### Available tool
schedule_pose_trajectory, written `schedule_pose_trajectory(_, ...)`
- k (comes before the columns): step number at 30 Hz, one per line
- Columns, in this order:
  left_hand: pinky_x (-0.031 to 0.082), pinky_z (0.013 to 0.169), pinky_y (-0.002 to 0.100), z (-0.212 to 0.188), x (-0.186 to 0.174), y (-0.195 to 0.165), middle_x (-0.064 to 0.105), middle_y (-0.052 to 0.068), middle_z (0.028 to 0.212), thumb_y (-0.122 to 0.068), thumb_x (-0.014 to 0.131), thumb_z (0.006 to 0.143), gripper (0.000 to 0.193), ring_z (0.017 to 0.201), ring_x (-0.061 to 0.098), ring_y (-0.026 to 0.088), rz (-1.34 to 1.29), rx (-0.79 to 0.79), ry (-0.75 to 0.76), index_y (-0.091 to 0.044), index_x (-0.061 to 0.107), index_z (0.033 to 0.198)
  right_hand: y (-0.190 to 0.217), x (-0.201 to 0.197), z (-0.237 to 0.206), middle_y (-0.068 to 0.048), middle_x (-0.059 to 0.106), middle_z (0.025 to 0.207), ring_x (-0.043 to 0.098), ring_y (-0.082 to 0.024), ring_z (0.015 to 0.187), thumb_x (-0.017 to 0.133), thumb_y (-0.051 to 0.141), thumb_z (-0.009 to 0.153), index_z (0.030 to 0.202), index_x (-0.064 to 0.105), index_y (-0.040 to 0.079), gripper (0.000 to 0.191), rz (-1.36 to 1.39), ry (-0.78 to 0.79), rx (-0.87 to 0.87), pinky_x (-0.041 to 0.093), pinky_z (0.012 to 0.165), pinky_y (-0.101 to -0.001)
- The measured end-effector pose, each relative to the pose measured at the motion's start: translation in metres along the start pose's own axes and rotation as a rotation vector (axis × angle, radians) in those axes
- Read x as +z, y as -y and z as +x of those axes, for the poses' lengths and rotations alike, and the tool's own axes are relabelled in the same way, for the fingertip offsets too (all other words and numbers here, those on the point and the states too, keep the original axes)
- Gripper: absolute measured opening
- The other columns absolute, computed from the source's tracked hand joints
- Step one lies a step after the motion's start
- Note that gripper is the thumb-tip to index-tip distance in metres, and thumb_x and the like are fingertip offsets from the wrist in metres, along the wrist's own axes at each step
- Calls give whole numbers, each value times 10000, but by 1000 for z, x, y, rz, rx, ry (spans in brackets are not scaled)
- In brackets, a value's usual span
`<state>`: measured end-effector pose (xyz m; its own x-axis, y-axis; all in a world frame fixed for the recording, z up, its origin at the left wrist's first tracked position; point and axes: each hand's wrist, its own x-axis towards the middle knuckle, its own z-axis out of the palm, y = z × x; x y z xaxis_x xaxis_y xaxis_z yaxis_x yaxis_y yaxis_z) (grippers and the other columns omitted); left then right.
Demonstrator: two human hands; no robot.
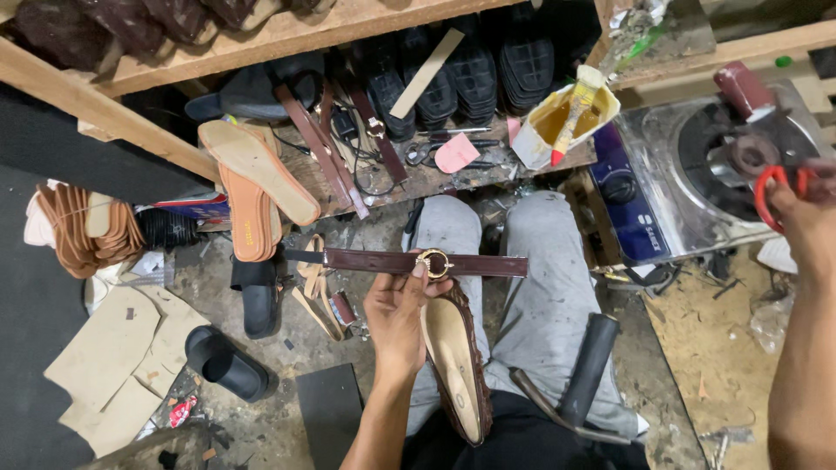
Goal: The person fits a buckled strap around a shoe upper mounted on a last, hammers the upper to set it, brushes glue onto the sole area, and presses and aligns the insole into the shoe while seated at a workbench.
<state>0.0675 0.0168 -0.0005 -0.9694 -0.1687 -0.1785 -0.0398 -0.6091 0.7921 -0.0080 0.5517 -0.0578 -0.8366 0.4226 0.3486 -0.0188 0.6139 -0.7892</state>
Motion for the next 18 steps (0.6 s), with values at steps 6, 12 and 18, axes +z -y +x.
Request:
schedule_pose_trajectory(6,645,805,391,16,19,-4,715,126,1085,-63,639,1008,240,930,713,187,31,96,13,70,636,1208,68,24,-87,-102,526,714,481,-170,527,671,264,1122,884,505,-26,411,738,274,387,368,487,-304)
schedule_pose_trajectory(12,616,780,369,26,41,-18,706,128,1048,-56,639,1030,266,865,703,194,73,188,15,68,632,1265,178,73,-166,-146,564,907,627,-266,740,552,494,979,1053,589,-49,548,876,809,561,545,629,-402)
schedule_pose_trajectory(18,652,824,412,23,54,-29,705,119,1084,-44,630,1037,246,936,687,169,2,240,71,66,629,1258,236,90,-164,-115,637,936,653,-234,889,512,604,892,1116,615,55,602,232,859,49,535,820,-374)
